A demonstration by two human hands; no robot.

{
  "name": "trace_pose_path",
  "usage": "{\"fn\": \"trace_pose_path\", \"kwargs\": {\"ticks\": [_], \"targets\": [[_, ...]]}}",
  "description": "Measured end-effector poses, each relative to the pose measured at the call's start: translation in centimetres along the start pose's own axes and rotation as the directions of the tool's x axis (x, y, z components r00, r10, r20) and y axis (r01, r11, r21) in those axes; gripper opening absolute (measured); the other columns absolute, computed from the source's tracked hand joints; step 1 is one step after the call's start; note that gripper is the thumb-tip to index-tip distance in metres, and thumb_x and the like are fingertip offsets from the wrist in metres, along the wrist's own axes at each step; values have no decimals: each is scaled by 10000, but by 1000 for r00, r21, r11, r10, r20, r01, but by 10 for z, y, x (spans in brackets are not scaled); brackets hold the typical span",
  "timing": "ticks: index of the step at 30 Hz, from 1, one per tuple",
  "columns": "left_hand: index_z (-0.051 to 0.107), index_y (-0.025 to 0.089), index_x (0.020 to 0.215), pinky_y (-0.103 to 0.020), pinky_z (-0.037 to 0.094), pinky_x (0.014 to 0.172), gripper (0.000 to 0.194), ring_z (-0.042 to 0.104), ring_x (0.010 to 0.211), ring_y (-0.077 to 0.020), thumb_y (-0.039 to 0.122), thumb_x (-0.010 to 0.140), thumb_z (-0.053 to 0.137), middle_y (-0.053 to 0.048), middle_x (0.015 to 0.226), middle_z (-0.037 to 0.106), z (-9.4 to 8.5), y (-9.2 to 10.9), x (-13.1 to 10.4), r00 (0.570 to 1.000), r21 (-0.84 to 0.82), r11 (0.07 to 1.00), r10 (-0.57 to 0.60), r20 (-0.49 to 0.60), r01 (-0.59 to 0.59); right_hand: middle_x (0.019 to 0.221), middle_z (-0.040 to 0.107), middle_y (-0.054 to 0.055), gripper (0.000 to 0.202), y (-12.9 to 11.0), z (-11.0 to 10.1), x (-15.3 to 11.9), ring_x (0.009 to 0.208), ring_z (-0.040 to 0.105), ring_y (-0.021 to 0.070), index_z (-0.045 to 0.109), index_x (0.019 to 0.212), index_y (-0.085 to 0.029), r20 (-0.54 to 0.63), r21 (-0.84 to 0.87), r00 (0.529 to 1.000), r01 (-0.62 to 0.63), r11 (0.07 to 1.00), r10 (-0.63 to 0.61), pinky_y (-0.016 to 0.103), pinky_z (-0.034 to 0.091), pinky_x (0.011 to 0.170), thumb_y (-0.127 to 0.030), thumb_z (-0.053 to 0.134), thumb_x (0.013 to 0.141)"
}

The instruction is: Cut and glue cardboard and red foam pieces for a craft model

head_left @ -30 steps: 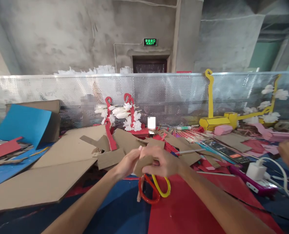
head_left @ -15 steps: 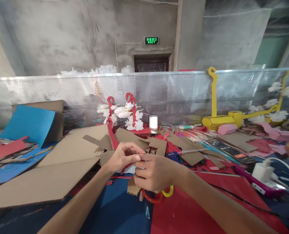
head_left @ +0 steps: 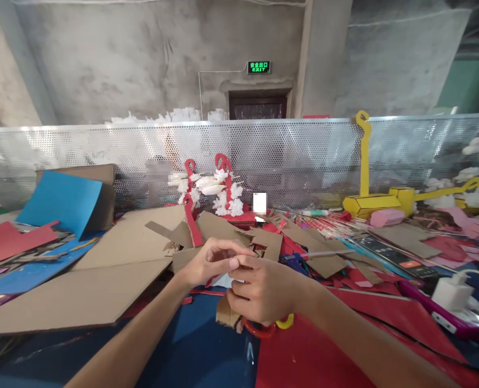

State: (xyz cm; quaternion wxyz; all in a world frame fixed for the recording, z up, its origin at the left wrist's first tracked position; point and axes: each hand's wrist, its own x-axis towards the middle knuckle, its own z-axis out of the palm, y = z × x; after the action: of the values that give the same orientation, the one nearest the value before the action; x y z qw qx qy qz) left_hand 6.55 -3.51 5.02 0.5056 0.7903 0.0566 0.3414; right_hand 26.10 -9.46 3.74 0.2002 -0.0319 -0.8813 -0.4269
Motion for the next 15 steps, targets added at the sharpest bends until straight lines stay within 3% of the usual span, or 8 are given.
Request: {"fn": "trace_pose_path", "kwargs": {"ticks": [3, 8, 12, 15], "targets": [[747, 149, 974, -260, 475, 655, 265, 617, 683, -143, 387, 865, 783, -56, 804, 702, 1, -4, 1, 999, -19, 999, -38, -34, 38, 671, 651, 11, 140, -1, 0, 0, 683, 559, 191, 677, 817, -168, 44, 40, 999, -1, 999, -1, 427, 394, 848, -177, 570, 907], [568, 169, 775, -227, 358, 561, 470, 465, 593, -105, 558, 760, 832, 16, 671, 564, 4, -9, 3, 998, -20, 998, -62, -17, 62, 661, 662, 17, 146, -5, 0, 3, 662, 559, 186, 654, 794, -173, 71, 101, 997, -13, 995, 6, 436, 411, 851, -186, 552, 898], [444, 196, 682, -251, 302, 569, 505, 364, 606, -109, 596, 891, 669, 44, 638, 424, 14, -4, 7, 997, 201, 977, -73, -19, 75, 633, 659, 22, 99, -11, 6, 7, 650, 578, 193, 653, 765, -178, 137, 166, 991, -17, 986, -6, 399, 429, 736, -188, 595, 845], [353, 203, 618, -272, 246, 553, 555, 267, 581, -105, 588, 999, 475, 51, 612, 292, 21, 0, 11, 986, 354, 922, -165, -9, 157, 649, 673, 35, 82, -14, 11, 9, 653, 591, 207, 643, 737, -183, 158, 167, 987, -15, 986, -12, 390, 425, 677, -167, 612, 811]]}}
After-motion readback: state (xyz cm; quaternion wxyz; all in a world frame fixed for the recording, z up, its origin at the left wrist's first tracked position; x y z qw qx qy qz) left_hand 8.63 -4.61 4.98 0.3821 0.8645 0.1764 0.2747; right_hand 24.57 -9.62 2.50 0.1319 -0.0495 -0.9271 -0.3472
